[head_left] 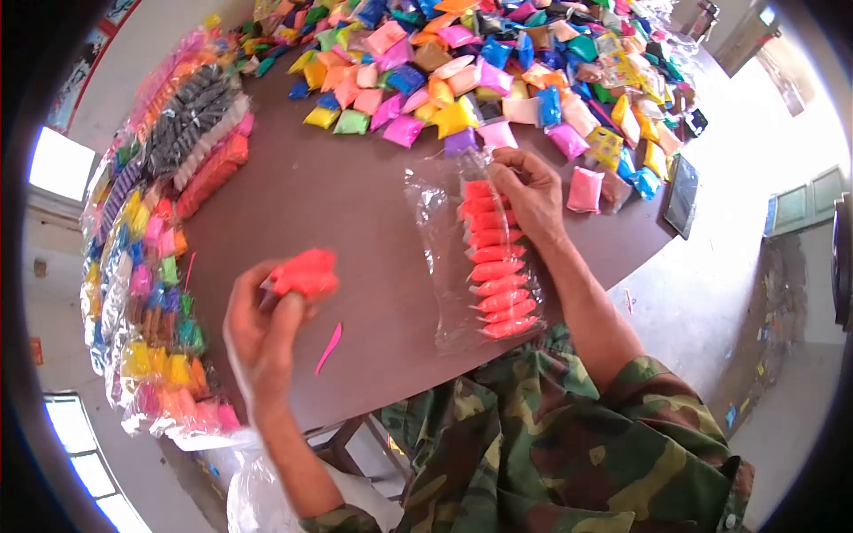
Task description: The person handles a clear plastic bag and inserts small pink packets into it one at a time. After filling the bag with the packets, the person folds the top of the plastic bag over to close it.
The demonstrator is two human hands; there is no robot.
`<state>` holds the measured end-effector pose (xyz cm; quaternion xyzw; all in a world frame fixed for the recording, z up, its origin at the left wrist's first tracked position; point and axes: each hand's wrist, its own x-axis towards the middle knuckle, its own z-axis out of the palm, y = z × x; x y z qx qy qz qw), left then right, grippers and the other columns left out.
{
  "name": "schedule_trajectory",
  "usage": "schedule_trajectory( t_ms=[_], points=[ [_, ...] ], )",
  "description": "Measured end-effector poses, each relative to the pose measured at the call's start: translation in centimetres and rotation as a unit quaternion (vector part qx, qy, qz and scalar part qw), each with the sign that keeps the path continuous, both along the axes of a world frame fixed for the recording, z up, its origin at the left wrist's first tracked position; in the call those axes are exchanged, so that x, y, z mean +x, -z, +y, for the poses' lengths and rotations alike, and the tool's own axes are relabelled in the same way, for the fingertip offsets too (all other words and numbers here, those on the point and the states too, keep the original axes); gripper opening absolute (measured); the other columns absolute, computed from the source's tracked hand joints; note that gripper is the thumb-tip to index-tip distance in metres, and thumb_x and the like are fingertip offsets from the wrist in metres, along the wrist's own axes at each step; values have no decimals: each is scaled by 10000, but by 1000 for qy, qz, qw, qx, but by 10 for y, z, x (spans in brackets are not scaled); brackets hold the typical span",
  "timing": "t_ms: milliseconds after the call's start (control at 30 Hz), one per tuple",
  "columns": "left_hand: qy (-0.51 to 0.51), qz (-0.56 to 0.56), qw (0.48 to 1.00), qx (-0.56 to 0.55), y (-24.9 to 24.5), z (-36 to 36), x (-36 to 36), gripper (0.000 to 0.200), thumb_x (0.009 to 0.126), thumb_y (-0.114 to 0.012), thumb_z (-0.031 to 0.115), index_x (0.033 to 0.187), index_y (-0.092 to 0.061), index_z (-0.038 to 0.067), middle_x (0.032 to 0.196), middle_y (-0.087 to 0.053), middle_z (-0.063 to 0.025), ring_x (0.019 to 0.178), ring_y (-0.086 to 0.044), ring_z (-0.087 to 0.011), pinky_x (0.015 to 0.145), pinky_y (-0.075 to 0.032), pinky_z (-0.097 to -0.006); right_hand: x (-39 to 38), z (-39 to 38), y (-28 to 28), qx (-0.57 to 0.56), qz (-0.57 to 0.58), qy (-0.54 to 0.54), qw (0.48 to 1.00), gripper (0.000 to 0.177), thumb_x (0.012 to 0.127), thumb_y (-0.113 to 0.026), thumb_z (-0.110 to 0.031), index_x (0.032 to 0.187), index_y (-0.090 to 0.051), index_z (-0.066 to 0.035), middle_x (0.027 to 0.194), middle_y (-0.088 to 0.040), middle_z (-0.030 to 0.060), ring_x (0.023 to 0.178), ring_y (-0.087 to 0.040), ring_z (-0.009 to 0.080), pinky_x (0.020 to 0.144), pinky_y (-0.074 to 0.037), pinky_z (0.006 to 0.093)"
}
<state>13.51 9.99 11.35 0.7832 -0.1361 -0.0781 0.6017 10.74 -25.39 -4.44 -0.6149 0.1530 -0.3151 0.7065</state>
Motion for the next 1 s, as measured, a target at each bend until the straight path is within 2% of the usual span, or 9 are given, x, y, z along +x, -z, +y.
schedule_trajectory(
  t_ms=[100,233,300,400,533,633,800,900,1000],
  points=[
    [73,-7,996,-46,19,-80,25,383,1015,-681,94,1371,-602,-24,1226,-700,-107,1058,-713,-162,858,-614,-313,-1,-1,0,6,-1,-10,1000,126,975,-771,-43,1092,-749,-4,1023,-728,-18,929,-674,60,850,-563,243],
    [84,12,995,-46,84,-147,63,292,1004,-695,84,1266,-635,-30,1107,-731,-92,965,-721,-142,828,-601,-309,-3,1,-4,2,8,-18,1000,127,985,-768,-51,1086,-725,14,1075,-732,9,963,-680,77,872,-574,257],
    [76,-5,997,-31,99,-164,67,270,999,-704,93,1232,-643,-29,1067,-743,-92,943,-724,-146,813,-595,-314,-3,1,-2,1,7,-18,1000,130,982,-767,-47,1084,-723,21,1116,-733,28,978,-685,93,879,-580,270],
    [57,-35,998,11,108,-177,62,292,986,-734,128,1219,-650,-25,1062,-750,-123,918,-743,-186,823,-605,-358,-1,1,0,-68,-11,5,998,127,984,-762,-46,1077,-720,29,1146,-730,42,973,-688,98,871,-581,273],
    [89,-42,995,27,102,-183,48,286,984,-735,120,1219,-661,-26,1073,-753,-133,921,-750,-205,838,-606,-360,-3,2,-7,-15,5,-4,1000,130,973,-771,-53,1067,-723,22,1165,-733,68,1004,-688,114,890,-577,293],
    [112,-55,990,58,100,-181,44,289,982,-735,107,1235,-668,-16,1078,-758,-128,926,-751,-206,848,-606,-360,-2,2,-3,-18,-7,4,1000,137,967,-775,-60,1065,-721,18,1167,-733,74,1013,-688,124,902,-573,300],
    [145,-137,967,155,89,-178,49,290,982,-734,75,1256,-674,3,1101,-765,-105,945,-743,-174,850,-602,-343,-3,1,-3,-81,15,-1,997,168,943,-792,-74,1065,-719,16,1224,-711,93,1069,-681,140,933,-561,308],
    [180,-28,982,59,91,-184,62,284,993,-721,58,1268,-672,5,1101,-770,-105,952,-740,-152,845,-597,-330,-5,1,-8,-84,30,0,996,219,927,-807,-99,1102,-728,8,1292,-690,117,1129,-680,169,981,-550,325],
    [219,21,975,-6,108,-192,71,283,1001,-725,54,1276,-671,16,1072,-776,-106,948,-741,-141,837,-596,-326,-9,1,-17,-98,35,-5,995,308,923,-813,-138,1193,-739,-10,1371,-669,147,1222,-674,227,1054,-532,364]
  ],
)
